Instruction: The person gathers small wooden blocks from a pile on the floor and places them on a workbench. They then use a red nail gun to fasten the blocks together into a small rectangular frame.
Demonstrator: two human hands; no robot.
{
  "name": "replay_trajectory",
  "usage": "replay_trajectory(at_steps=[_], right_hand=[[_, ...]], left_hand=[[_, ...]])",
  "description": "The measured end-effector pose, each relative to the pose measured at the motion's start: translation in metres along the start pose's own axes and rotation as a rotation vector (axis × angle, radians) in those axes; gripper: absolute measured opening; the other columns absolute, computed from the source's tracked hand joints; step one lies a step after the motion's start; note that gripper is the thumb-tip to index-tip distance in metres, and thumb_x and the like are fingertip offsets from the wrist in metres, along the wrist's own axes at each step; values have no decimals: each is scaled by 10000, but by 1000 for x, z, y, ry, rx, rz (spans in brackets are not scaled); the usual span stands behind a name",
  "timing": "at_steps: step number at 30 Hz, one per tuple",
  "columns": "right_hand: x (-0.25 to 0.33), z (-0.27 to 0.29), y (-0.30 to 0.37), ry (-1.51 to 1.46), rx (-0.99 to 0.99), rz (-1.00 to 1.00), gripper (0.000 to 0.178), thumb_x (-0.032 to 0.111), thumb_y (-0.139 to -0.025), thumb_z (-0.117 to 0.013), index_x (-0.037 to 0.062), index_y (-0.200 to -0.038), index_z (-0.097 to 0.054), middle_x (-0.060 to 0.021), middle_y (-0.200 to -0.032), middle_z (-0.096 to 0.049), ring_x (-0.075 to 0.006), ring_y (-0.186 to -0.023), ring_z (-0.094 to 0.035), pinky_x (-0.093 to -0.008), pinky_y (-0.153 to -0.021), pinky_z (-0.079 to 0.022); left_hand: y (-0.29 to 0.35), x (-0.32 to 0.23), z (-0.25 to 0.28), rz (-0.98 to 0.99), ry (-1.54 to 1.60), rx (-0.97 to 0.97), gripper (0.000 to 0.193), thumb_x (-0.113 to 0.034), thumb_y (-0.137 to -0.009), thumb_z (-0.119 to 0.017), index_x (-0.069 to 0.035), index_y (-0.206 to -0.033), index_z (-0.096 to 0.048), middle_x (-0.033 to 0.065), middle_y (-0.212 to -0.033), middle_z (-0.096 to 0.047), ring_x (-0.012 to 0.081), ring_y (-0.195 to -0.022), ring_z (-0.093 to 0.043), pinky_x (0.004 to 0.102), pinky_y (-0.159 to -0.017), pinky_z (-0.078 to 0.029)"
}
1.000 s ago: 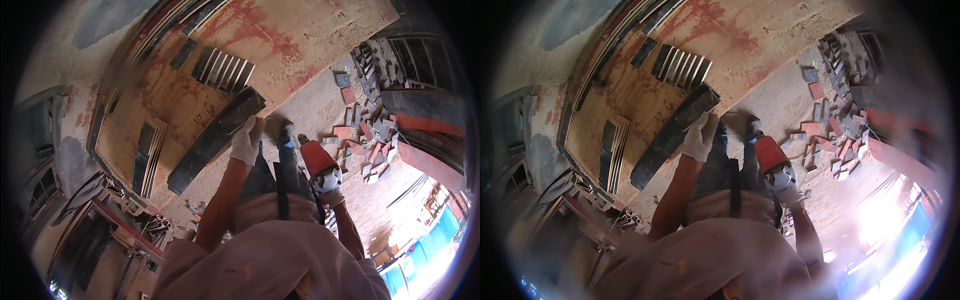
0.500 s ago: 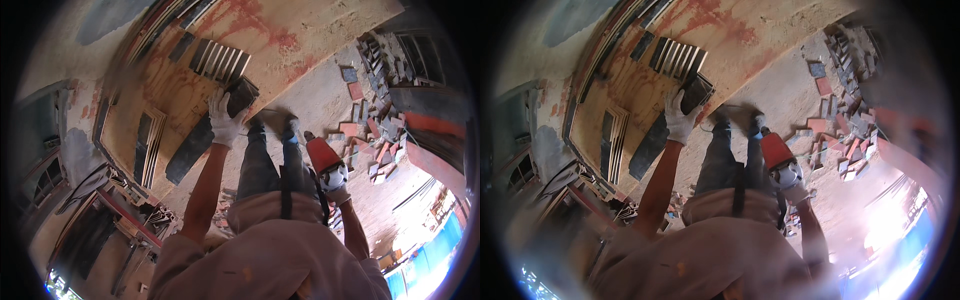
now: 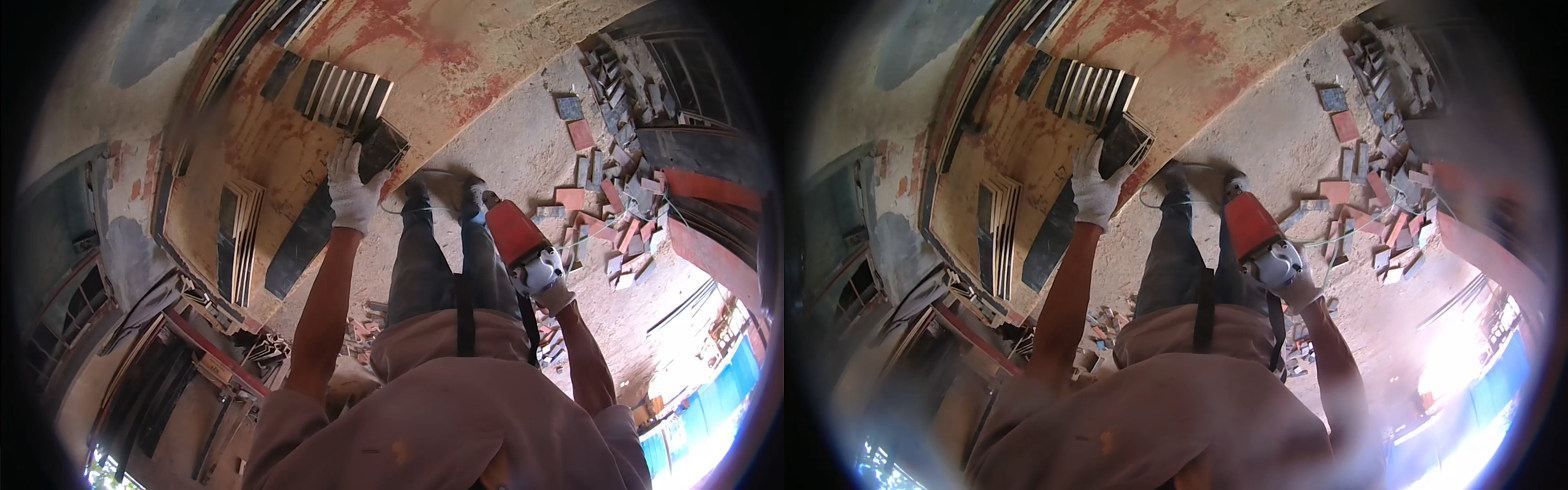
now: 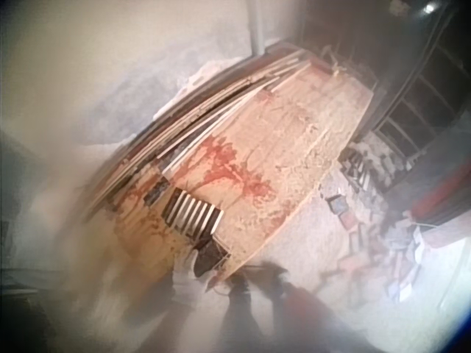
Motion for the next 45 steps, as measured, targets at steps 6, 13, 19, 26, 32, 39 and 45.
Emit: replay_trajectory(at_steps=[6,13,19,26,32,39,45], right_hand=[[-49,-30,-13,139,-52,194,719,319,-755,-870,66,-1347,-550,-113,-1267,-637,-273,-1187,-607,-392,-1012,-490],[-68,-47,-45,144,22,305,721,345,-877,-768,120,-1487,-457,-93,-1387,-592,-252,-1265,-580,-416,-1072,-478],[-10,-36,-91,-770,108,206,531,332,-1051,-547,104,-1515,-429,-86,-1437,-557,-217,-1218,-606,-411,-1020,-537],[63,-18,-147,-1891,444,-2,393,302,-1079,-487,99,-1405,-571,-63,-1236,-685,-196,-1045,-664,-361,-929,-564],[19,-53,-172,-1465,185,-188,378,246,-1030,-558,100,-1378,-580,-78,-1243,-671,-210,-1102,-654,-375,-952,-564],[27,-36,-173,-903,122,138,446,274,-984,-565,113,-1401,-564,-95,-1261,-659,-249,-1138,-644,-431,-1000,-534],[38,-17,-152,-629,76,202,445,287,-952,-620,108,-1355,-561,-84,-1224,-651,-229,-1095,-644,-410,-961,-546]], left_hand=[[-1,-4,-1,45,1,11,783,-280,-759,-905,-31,-1407,-545,234,-1495,-513,451,-1394,-456,552,-1172,-369],[-2,-4,-5,32,-21,-49,804,-274,-720,-926,-43,-1395,-558,215,-1459,-555,443,-1361,-501,550,-1186,-355],[-1,-6,-3,70,12,-62,786,-237,-686,-933,-36,-1363,-589,195,-1410,-592,391,-1330,-544,554,-1195,-338],[2,-2,-3,83,-35,-30,796,-256,-706,-893,-11,-1387,-563,216,-1431,-569,396,-1354,-520,578,-1212,-293],[-4,-6,-5,116,-51,-16,784,-251,-709,-879,-3,-1386,-572,218,-1449,-554,406,-1359,-509,566,-1205,-311],[-12,-13,0,214,-56,67,760,-243,-711,-858,15,-1368,-576,217,-1463,-540,405,-1375,-491,539,-1211,-315],[-7,-10,0,254,-34,93,781,-276,-721,-853,16,-1383,-559,210,-1462,-542,393,-1406,-459,526,-1230,-290]])
Point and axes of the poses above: each hand's wrist, its own y-axis away from the middle knuckle, its own z-axis out of the back of the hand, x = y × z, the point moved 2 cm from there along -y, towards the middle knuckle
